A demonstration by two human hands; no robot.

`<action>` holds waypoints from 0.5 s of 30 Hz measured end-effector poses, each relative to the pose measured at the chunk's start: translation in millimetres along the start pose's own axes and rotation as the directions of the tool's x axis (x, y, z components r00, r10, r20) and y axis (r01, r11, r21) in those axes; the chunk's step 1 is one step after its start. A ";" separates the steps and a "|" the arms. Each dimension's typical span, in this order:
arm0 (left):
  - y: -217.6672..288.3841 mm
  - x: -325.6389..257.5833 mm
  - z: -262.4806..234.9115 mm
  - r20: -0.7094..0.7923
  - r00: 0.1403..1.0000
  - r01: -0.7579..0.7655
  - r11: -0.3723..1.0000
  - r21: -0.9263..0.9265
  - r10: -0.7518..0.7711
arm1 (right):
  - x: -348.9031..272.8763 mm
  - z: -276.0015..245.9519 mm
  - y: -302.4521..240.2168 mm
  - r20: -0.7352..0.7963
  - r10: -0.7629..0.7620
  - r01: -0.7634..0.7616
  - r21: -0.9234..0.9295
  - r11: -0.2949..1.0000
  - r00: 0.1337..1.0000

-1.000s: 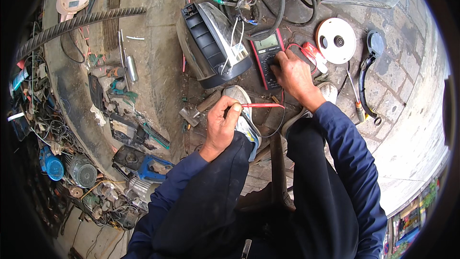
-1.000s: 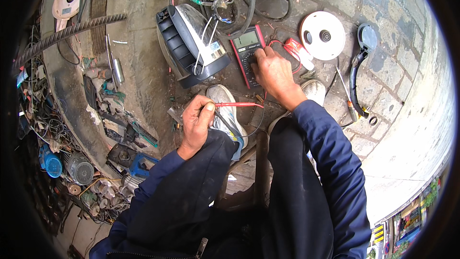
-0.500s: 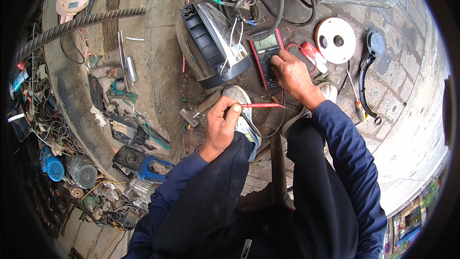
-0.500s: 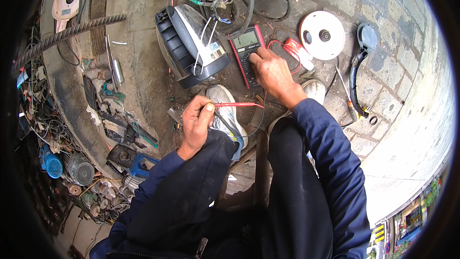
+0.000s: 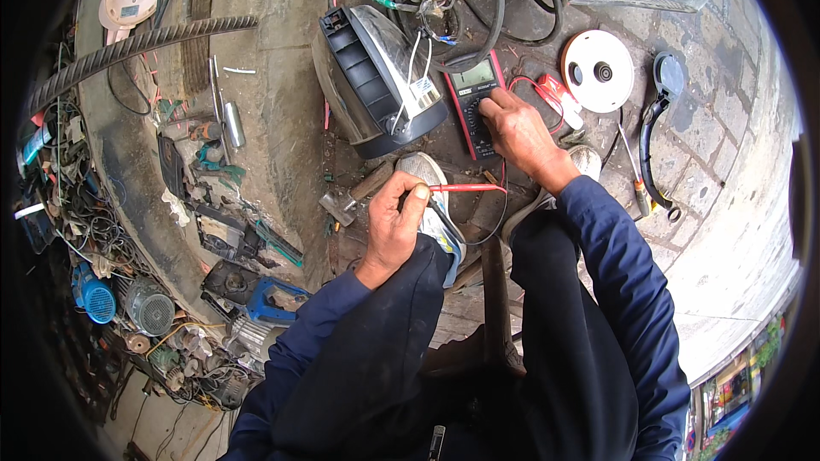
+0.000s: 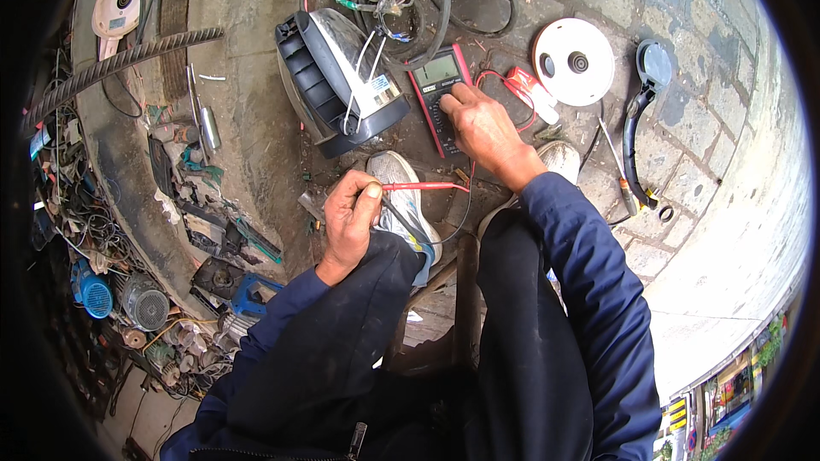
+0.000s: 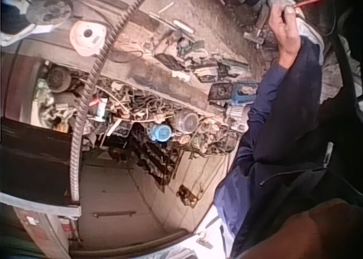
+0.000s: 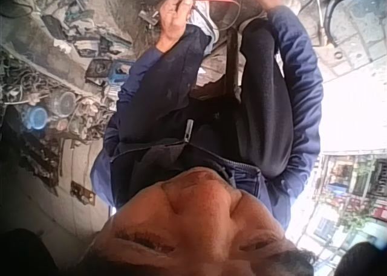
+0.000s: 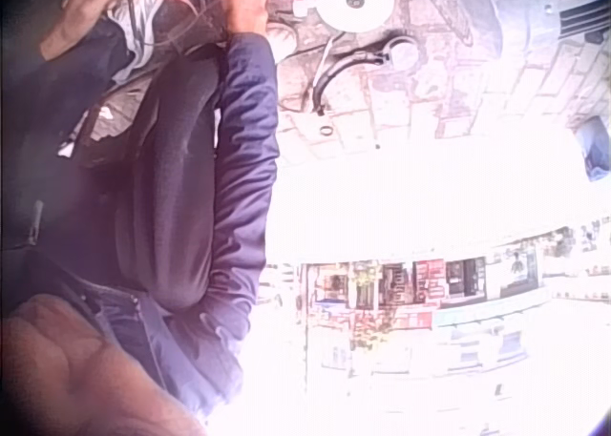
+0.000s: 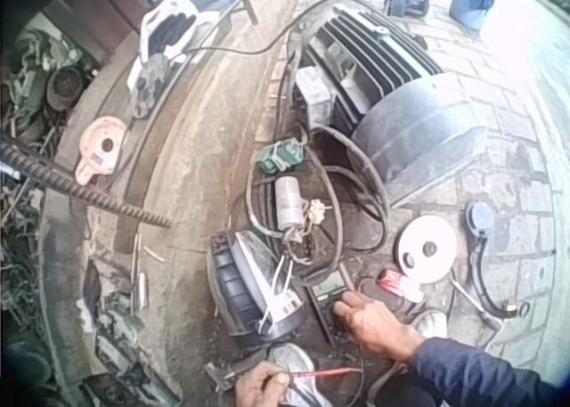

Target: The person walks through a cluttered workshop and sits on a chair. They use a multimeter to test a small electronic component by connecting the probes to its terminals and observing the readings.

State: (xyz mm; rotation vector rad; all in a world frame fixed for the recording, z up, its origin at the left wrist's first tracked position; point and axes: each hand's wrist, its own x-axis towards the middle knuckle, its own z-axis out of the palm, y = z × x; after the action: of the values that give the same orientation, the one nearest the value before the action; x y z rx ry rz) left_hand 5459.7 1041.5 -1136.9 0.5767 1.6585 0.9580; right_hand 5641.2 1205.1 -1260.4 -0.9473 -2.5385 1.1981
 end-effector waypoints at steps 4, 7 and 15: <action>-1.3 0.5 -0.9 0.008 1.000 -0.012 1.000 0.012 0.012 | 0.8 0.3 0.2 -0.004 -0.013 0.013 0.006 1.000 1.000; -2.1 0.8 -1.2 0.012 1.000 -0.020 1.000 0.022 0.020 | 0.9 -0.4 0.5 0.002 -0.017 0.017 0.006 1.000 1.000; -2.1 0.1 -0.4 0.003 1.000 0.001 1.000 -0.015 -0.001 | 1.7 -1.8 1.1 0.027 -0.022 0.021 0.014 1.000 0.999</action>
State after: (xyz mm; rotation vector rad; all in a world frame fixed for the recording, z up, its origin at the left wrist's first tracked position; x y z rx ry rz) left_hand 5459.5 1040.2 -1138.7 0.5663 1.6472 0.9676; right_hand 5641.1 1207.8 -1260.2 -0.9044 -2.5516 1.2290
